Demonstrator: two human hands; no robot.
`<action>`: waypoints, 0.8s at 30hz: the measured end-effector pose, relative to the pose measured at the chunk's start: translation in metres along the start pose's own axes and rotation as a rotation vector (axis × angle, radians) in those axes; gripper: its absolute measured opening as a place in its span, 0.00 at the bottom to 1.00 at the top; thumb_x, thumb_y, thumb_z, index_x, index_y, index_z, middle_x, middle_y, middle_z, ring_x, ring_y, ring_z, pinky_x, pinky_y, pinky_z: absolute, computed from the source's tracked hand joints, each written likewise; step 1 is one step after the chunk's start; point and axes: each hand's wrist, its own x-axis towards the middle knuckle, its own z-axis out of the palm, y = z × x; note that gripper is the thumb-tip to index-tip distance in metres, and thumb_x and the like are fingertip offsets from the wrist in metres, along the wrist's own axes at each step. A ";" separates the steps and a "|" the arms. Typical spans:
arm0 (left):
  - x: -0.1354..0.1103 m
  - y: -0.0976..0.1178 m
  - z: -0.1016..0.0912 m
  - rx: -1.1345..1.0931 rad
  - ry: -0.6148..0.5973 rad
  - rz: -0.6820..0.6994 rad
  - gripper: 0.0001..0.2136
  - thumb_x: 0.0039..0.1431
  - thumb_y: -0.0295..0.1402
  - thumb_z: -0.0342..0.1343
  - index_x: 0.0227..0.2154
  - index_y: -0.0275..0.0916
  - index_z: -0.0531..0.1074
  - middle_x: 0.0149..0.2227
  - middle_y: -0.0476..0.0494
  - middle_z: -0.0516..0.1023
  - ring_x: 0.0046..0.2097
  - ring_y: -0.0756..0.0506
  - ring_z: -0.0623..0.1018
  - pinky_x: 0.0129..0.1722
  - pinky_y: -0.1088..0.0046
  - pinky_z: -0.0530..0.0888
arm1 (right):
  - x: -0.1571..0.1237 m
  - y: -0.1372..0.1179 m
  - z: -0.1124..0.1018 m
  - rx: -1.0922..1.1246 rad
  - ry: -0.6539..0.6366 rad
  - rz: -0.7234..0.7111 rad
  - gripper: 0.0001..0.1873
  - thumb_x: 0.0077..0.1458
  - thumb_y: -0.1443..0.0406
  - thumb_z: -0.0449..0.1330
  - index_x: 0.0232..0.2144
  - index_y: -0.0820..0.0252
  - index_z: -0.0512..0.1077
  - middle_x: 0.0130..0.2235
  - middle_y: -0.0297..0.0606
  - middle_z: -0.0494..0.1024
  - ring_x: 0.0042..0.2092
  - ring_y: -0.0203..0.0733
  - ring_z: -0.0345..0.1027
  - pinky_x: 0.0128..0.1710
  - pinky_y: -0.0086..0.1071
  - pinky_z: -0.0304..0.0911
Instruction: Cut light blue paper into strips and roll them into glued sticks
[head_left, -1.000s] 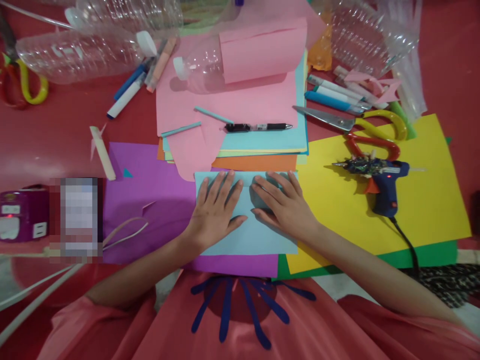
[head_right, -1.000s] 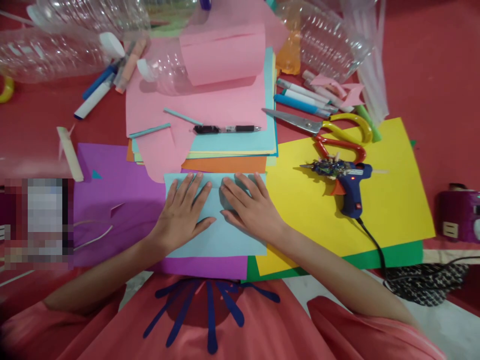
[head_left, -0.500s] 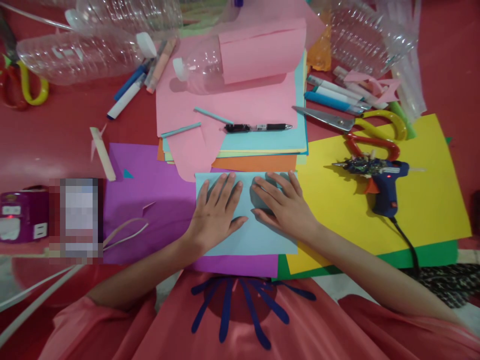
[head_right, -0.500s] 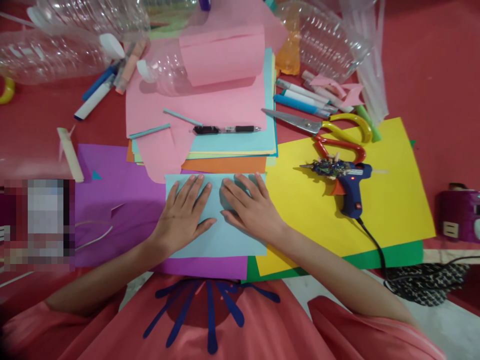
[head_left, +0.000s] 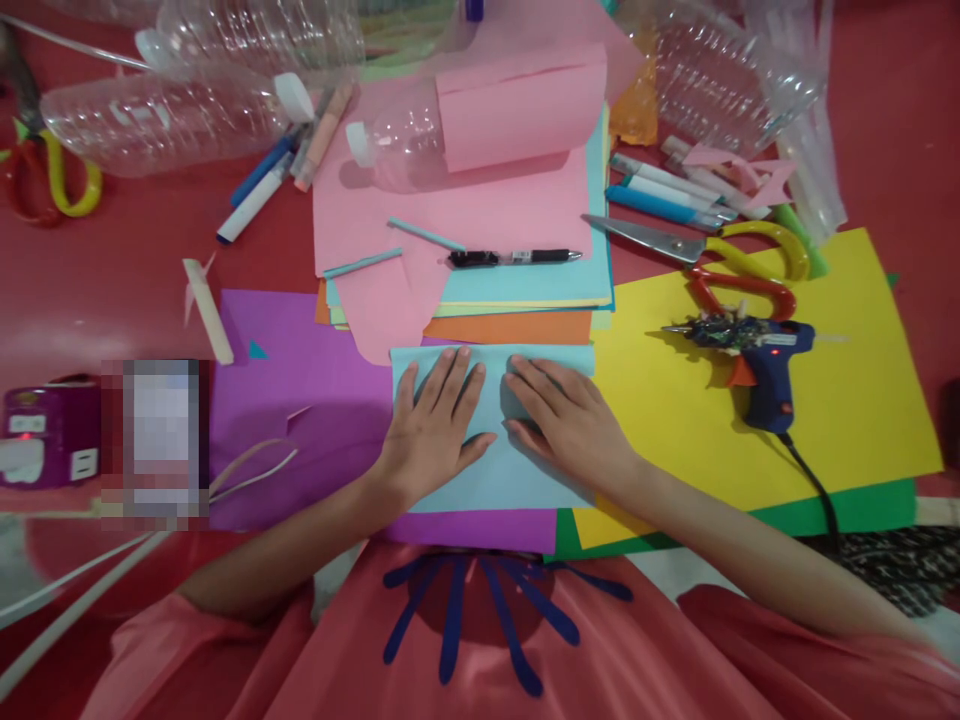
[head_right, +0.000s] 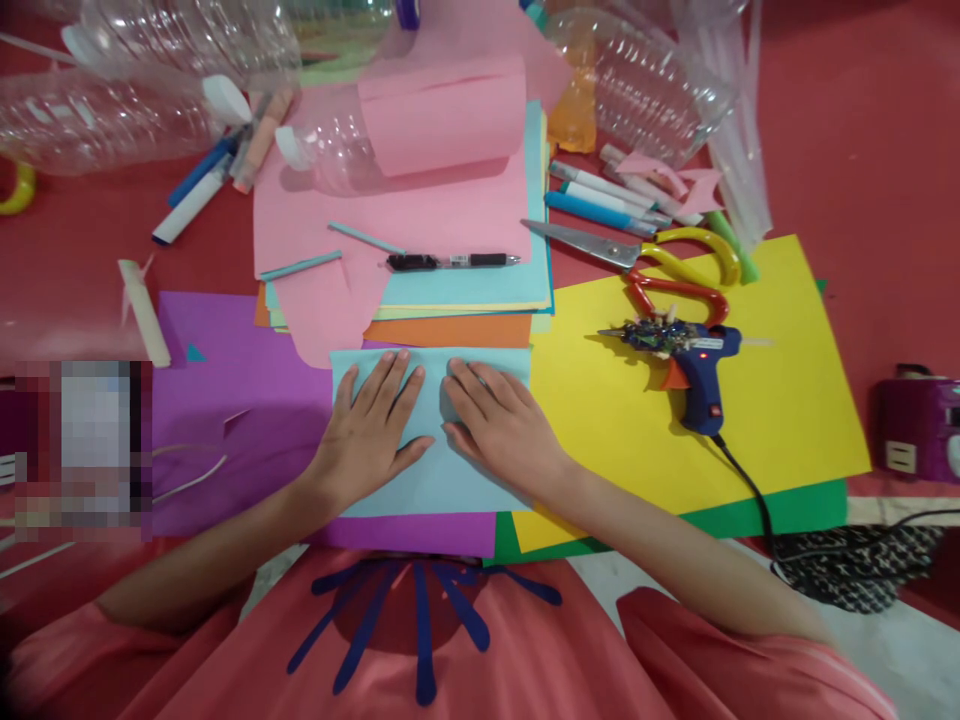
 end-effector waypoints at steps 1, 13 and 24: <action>0.000 0.000 0.000 -0.002 -0.004 -0.001 0.31 0.68 0.43 0.46 0.67 0.29 0.54 0.67 0.24 0.60 0.68 0.33 0.62 0.64 0.46 0.59 | -0.001 -0.003 -0.001 -0.005 -0.026 0.019 0.21 0.65 0.61 0.53 0.56 0.66 0.71 0.59 0.53 0.73 0.59 0.52 0.64 0.55 0.42 0.62; 0.000 -0.001 -0.001 0.002 0.011 0.007 0.30 0.68 0.44 0.45 0.66 0.28 0.56 0.65 0.23 0.62 0.67 0.32 0.64 0.62 0.46 0.61 | -0.006 -0.011 -0.002 -0.068 -0.011 0.113 0.25 0.66 0.55 0.48 0.56 0.64 0.70 0.58 0.52 0.74 0.56 0.53 0.66 0.53 0.43 0.60; 0.002 -0.001 -0.002 0.011 -0.013 0.008 0.30 0.67 0.43 0.45 0.66 0.29 0.57 0.66 0.24 0.62 0.67 0.32 0.64 0.62 0.46 0.61 | -0.004 -0.009 -0.006 -0.124 -0.038 0.148 0.24 0.66 0.56 0.49 0.55 0.66 0.69 0.59 0.55 0.72 0.51 0.54 0.66 0.47 0.42 0.60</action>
